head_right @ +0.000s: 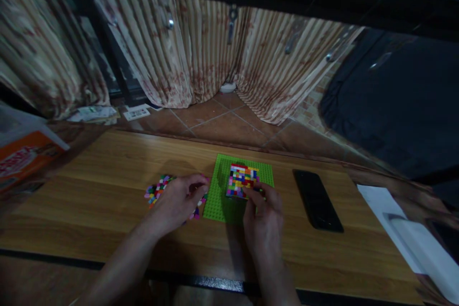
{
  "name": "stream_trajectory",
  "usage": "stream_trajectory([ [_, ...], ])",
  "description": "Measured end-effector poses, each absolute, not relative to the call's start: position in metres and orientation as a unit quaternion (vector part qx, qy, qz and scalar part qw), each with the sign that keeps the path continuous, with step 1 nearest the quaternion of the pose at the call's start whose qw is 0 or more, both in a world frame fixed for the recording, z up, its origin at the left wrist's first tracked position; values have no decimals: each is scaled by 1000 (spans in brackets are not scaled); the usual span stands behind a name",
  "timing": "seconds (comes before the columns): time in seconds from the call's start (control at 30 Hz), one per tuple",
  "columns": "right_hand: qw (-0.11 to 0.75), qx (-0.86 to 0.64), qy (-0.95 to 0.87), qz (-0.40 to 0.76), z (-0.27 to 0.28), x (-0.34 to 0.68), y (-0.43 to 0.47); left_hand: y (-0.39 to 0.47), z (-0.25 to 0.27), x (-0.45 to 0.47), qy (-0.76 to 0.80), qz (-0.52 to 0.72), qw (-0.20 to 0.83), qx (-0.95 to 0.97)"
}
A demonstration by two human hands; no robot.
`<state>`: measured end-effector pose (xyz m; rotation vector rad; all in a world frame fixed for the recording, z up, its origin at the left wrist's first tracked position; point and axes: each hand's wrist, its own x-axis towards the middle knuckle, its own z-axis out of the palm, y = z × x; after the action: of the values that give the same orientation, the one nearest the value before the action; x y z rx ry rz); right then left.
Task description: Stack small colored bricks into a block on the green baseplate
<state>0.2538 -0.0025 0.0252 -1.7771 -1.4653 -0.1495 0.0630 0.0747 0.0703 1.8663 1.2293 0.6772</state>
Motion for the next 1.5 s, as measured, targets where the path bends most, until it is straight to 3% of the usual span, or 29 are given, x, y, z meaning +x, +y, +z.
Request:
stream_trajectory([
  [0.63, 398, -697, -586, -110, 29, 231, -7, 90, 80, 31, 562, 336, 348, 671],
  [0.73, 412, -663, -623, -47, 34, 211, -10, 90, 82, 28, 567, 339, 351, 664],
  [0.9, 358, -633, -675, 124, 32, 183, -16, 91, 81, 26, 557, 360, 354, 659],
  [1.2, 304, -665, -676, 91, 19, 170, -14, 89, 80, 27, 551, 356, 356, 666],
  [1.5, 376, -645, -651, 140, 27, 170, -11, 91, 77, 30, 547, 349, 356, 672],
])
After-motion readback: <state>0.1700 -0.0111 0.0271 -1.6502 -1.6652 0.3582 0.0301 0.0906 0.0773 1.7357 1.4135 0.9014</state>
